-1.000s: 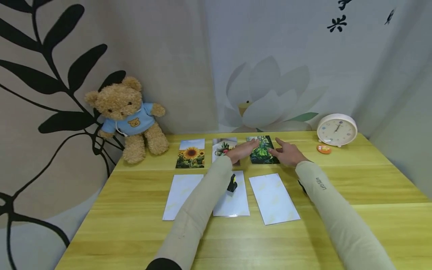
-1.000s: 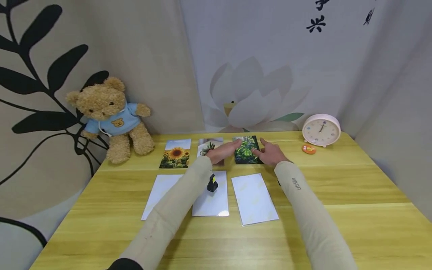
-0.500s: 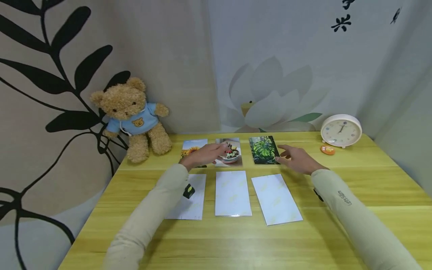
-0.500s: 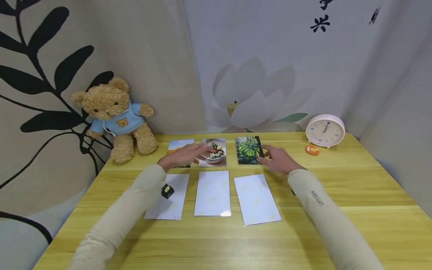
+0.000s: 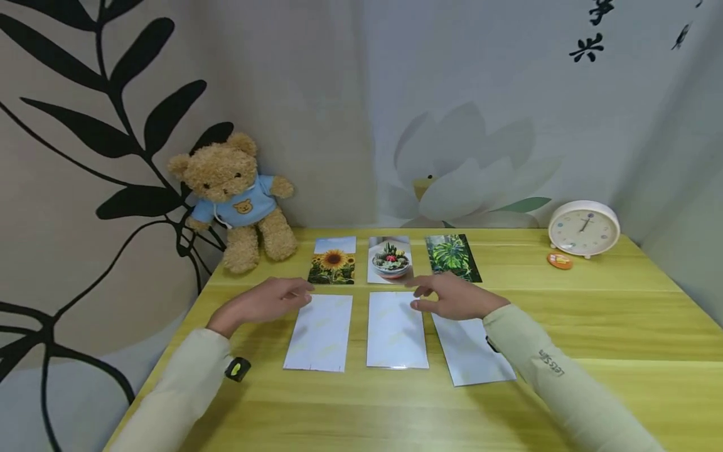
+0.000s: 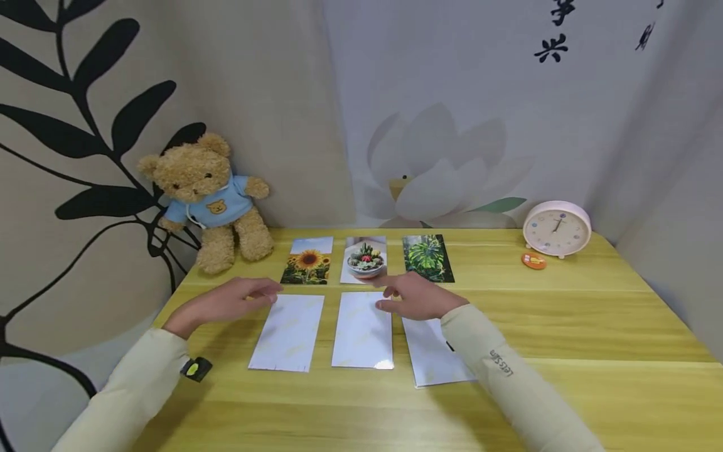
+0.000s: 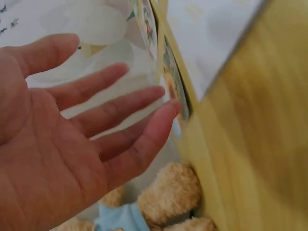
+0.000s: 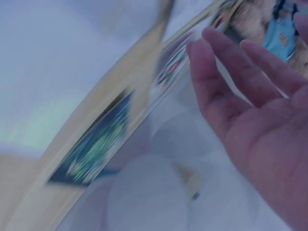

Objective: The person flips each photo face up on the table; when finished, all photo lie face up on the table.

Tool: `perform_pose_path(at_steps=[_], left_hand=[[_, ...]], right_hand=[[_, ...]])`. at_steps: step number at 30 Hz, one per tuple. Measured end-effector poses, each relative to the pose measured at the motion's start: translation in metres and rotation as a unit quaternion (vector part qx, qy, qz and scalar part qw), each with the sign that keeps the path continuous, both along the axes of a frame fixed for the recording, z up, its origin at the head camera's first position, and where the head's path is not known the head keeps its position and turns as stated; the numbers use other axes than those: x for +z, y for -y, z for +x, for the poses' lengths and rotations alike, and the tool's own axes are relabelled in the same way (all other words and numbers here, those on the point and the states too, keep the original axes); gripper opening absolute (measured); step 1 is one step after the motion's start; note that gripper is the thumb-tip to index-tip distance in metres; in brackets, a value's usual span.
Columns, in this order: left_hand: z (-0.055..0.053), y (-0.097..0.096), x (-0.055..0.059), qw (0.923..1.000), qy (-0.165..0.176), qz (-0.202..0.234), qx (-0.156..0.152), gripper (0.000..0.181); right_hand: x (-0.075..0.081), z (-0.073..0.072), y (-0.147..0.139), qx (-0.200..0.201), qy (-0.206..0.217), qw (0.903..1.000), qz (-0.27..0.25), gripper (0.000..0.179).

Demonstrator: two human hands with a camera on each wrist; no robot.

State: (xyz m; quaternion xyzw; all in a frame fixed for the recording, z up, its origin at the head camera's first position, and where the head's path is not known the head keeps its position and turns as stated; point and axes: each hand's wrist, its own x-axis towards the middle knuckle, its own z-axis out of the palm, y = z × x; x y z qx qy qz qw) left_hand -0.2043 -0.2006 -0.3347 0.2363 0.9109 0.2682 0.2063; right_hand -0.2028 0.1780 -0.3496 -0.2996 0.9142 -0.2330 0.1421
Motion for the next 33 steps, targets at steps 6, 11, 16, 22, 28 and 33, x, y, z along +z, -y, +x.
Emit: perform_pose_path(at_steps=[6,11,16,22,28,33], left_hand=[[0.020,0.007,-0.008,0.9978,0.021,0.030,0.055,0.049],[0.038,0.004,-0.018,0.9948,0.025,0.037,0.092,0.052],[0.054,-0.006,-0.023,0.9894,0.036,0.058,0.128,0.053],[0.065,-0.017,-0.025,0.9853,-0.001,0.051,0.163,0.057],[0.061,-0.012,-0.028,0.9756,0.035,0.099,0.193,0.059],[0.052,-0.001,-0.026,0.9565,0.072,0.204,0.196,0.052]], right_hand=[[-0.002,0.013,0.043,0.031,0.017,0.9992,-0.018,0.045],[-0.011,0.026,0.077,0.067,0.022,0.9972,-0.024,0.043],[-0.019,0.039,0.104,0.075,0.019,0.9970,-0.010,0.048],[-0.024,0.047,0.123,0.053,-0.039,0.9975,0.024,0.053],[-0.023,0.052,0.127,0.026,-0.035,0.9988,0.021,0.059],[-0.022,0.054,0.135,-0.011,-0.059,0.9973,0.041,0.060]])
